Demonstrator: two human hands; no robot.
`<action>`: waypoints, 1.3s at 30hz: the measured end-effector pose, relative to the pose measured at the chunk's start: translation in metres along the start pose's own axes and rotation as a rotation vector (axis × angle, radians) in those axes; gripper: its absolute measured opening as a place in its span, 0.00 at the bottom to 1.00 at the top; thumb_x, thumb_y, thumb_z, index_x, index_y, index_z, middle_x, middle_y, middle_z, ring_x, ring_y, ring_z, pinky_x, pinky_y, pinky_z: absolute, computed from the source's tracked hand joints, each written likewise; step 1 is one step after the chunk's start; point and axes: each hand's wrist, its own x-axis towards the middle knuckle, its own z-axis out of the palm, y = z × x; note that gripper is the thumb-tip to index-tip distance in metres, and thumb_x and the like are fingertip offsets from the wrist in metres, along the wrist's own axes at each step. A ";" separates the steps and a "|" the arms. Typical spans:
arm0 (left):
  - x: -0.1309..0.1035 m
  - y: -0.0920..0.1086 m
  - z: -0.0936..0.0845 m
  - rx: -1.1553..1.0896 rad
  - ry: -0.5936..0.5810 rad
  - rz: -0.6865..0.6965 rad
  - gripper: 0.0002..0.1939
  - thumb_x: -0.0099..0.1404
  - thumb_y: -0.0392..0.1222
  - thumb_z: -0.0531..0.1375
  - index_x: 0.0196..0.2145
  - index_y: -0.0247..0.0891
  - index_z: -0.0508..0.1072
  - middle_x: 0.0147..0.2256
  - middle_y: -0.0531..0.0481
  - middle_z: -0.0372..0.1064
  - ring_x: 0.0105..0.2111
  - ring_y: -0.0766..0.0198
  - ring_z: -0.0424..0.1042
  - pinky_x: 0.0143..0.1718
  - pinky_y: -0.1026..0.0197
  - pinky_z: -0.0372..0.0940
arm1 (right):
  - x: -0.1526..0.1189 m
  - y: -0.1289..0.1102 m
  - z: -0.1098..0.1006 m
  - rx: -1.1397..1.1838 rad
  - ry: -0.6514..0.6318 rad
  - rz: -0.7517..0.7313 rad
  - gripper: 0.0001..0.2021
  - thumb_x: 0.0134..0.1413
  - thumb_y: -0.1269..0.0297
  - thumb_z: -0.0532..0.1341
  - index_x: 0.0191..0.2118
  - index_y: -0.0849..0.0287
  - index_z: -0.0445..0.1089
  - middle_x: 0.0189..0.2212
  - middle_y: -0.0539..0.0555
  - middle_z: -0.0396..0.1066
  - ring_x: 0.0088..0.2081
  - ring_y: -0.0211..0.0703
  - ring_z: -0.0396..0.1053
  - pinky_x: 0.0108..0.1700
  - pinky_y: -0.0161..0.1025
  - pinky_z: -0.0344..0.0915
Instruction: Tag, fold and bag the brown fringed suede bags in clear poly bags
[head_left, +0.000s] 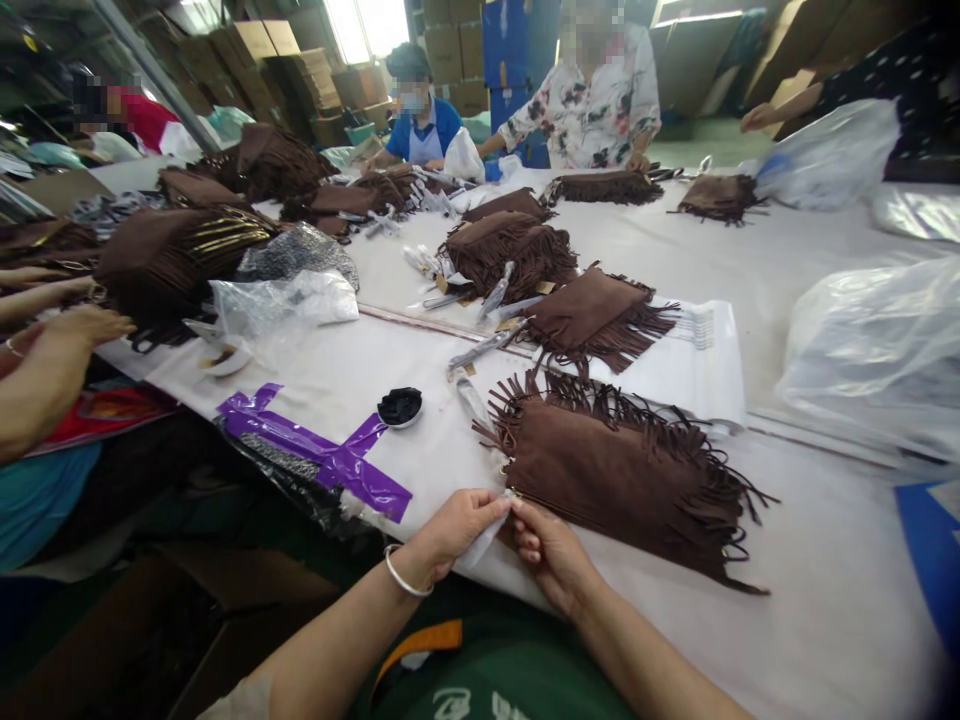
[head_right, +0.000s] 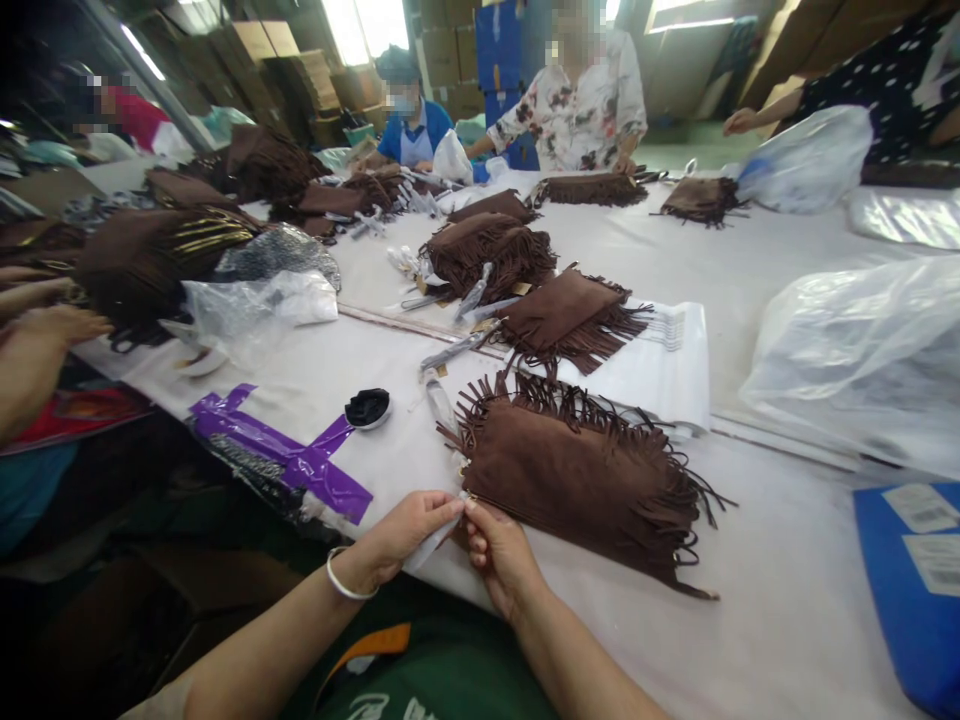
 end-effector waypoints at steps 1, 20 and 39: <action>0.000 0.001 -0.001 0.054 -0.001 0.025 0.20 0.59 0.54 0.59 0.31 0.30 0.70 0.27 0.51 0.67 0.27 0.67 0.62 0.29 0.66 0.56 | -0.001 0.001 0.000 -0.006 -0.008 -0.009 0.19 0.35 0.56 0.72 0.29 0.63 0.67 0.19 0.43 0.58 0.16 0.23 0.48 0.14 0.22 0.44; -0.013 0.006 0.016 1.149 0.150 0.162 0.13 0.68 0.42 0.46 0.38 0.37 0.68 0.31 0.44 0.72 0.30 0.57 0.72 0.29 0.62 0.59 | -0.003 -0.002 -0.002 -0.202 0.029 -0.085 0.21 0.40 0.46 0.67 0.25 0.64 0.70 0.18 0.48 0.65 0.16 0.26 0.55 0.16 0.25 0.51; 0.033 -0.055 -0.024 0.836 0.223 0.118 0.20 0.59 0.60 0.51 0.31 0.43 0.73 0.34 0.53 0.76 0.38 0.55 0.74 0.38 0.62 0.68 | -0.238 -0.191 -0.274 -0.778 1.387 -0.901 0.19 0.41 0.48 0.62 0.33 0.60 0.74 0.33 0.58 0.73 0.40 0.52 0.67 0.48 0.49 0.59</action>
